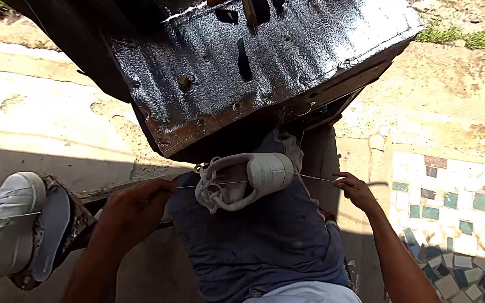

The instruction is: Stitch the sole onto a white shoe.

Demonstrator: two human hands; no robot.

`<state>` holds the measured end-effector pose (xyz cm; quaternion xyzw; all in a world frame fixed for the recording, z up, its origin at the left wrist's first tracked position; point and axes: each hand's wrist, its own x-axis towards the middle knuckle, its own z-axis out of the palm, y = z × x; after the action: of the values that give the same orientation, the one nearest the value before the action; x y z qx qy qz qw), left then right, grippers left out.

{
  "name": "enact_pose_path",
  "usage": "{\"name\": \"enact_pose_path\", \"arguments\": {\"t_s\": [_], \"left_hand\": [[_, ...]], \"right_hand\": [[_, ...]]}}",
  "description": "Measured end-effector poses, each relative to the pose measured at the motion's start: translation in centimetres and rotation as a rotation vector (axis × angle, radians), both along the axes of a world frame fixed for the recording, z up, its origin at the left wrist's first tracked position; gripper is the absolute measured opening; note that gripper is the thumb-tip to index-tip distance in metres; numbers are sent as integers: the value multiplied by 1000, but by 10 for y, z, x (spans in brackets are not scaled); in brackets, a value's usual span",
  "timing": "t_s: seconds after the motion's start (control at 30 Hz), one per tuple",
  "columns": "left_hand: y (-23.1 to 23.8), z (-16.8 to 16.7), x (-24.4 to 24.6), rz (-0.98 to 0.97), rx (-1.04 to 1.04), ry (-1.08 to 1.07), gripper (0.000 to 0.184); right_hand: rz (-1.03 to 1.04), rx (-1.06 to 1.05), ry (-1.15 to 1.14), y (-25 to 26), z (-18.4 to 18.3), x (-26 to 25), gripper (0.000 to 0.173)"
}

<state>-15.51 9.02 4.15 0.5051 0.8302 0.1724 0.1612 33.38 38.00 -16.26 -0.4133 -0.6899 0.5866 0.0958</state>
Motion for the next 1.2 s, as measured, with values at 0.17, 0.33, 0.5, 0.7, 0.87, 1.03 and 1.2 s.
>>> {"name": "enact_pose_path", "arguments": {"t_s": [0.17,0.33,0.5,0.7,0.87,1.03,1.2], "left_hand": [[-21,-7,-7,-181,202,-477,18],[15,20,31,-522,613,-1328,23],[43,28,41,-357,438,-793,25],[62,16,68,-470,238,154,32],[68,10,66,-536,279,265,37],[56,4,55,-551,350,281,44],[27,-8,42,-513,381,241,49]], "right_hand": [[97,8,-482,3,-36,16,29],[-129,67,262,-53,80,-104,58],[69,313,240,-69,141,-133,25],[-122,-456,1002,-67,177,-119,28],[-223,214,276,-70,192,-143,19],[-133,656,-65,-82,192,-166,51],[-79,652,-76,-77,193,-171,45]]}}
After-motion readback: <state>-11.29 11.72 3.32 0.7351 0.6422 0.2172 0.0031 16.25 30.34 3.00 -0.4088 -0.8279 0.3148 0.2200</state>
